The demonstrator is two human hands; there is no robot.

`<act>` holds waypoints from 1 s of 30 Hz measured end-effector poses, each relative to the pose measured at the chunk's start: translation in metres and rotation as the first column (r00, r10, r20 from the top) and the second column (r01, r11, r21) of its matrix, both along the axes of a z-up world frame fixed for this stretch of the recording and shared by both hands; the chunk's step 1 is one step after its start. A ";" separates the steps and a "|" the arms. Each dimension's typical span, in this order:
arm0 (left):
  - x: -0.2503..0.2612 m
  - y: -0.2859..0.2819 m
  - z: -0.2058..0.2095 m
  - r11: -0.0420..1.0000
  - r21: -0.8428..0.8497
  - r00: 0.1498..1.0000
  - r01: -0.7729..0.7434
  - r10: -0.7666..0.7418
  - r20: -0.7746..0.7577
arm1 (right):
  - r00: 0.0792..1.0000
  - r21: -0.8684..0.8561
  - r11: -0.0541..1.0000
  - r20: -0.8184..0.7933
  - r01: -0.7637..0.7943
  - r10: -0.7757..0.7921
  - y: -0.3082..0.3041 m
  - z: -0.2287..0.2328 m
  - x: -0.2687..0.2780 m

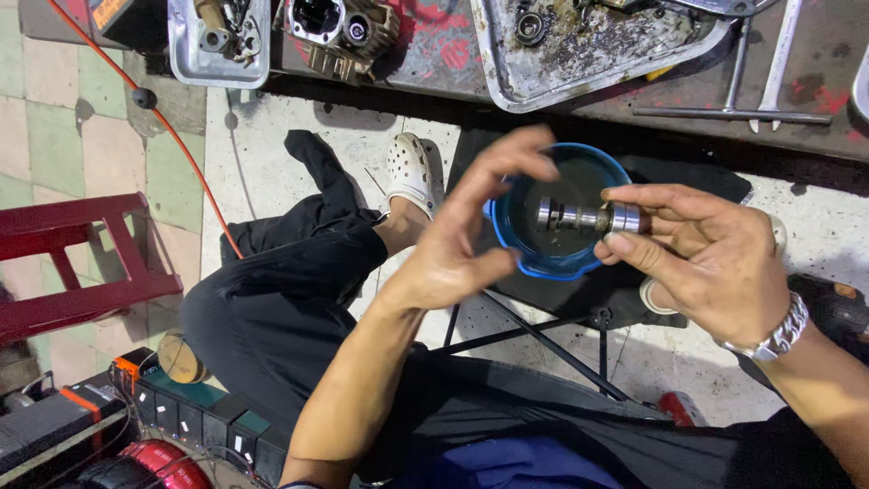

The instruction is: The person cleans small mechanical parts by scrubbing them in a blue bucket of liquid and then drying them with a black cloth. They use a metal tool to scrub the parts and a compressed air nozzle to blow out debris from the components.

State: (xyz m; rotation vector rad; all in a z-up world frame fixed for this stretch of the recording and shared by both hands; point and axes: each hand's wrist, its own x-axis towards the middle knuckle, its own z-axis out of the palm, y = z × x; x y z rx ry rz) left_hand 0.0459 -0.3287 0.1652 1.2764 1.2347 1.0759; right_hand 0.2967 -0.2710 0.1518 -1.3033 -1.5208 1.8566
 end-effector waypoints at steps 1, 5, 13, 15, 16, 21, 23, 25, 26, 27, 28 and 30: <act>-0.003 0.001 0.004 0.997 0.078 1.000 -0.006 0.004 0.020 | 1.000 0.006 1.000 0.001 0.009 -0.009 0.001 0.001 0.001; -0.005 0.006 0.006 0.999 -0.028 0.997 -0.024 0.026 0.073 | 0.999 0.032 0.999 -0.032 0.021 -0.020 0.002 0.003 -0.001; 0.015 0.003 0.007 0.899 -0.429 0.984 -0.083 0.006 -0.177 | 0.998 -0.040 0.999 -0.064 0.004 -0.007 -0.001 -0.004 0.000; 0.010 0.005 0.010 0.968 -0.245 0.996 -0.054 0.034 -0.086 | 0.994 -0.039 0.999 -0.105 0.006 -0.010 0.000 -0.006 0.003; 0.005 0.006 0.011 0.988 -0.148 0.998 -0.044 0.039 -0.038 | 0.993 -0.019 1.000 -0.116 0.003 -0.005 0.001 -0.007 0.004; 0.002 0.000 0.014 1.000 -0.008 0.997 0.016 -0.015 0.070 | 0.962 -0.125 0.991 -0.272 -0.046 0.010 0.006 -0.025 0.016; 0.011 -0.006 0.012 0.999 0.026 0.998 0.018 -0.017 -0.054 | 0.870 -0.204 0.971 -0.493 -0.121 0.004 0.010 -0.039 0.016; 0.020 -0.009 0.010 0.981 0.194 0.980 0.003 0.036 -0.196 | 0.825 -0.355 0.923 -0.559 -0.147 -0.083 0.007 -0.048 0.019; 0.024 -0.011 0.009 0.969 0.247 0.971 -0.003 0.062 -0.232 | 0.801 -0.425 0.890 -0.583 -0.164 -0.131 0.005 -0.051 0.021; 0.028 -0.014 0.010 0.971 0.238 0.976 -0.017 0.068 -0.206 | 0.809 -0.447 0.880 -0.570 -0.159 -0.143 0.003 -0.055 0.021; 0.031 -0.015 0.010 0.973 0.228 0.981 -0.031 0.074 -0.180 | 0.816 -0.469 0.870 -0.556 -0.154 -0.155 0.001 -0.058 0.021; 0.034 -0.017 0.011 0.969 0.244 0.979 -0.035 0.083 -0.186 | 0.816 -0.497 0.851 -0.554 -0.167 -0.164 -0.002 -0.065 0.021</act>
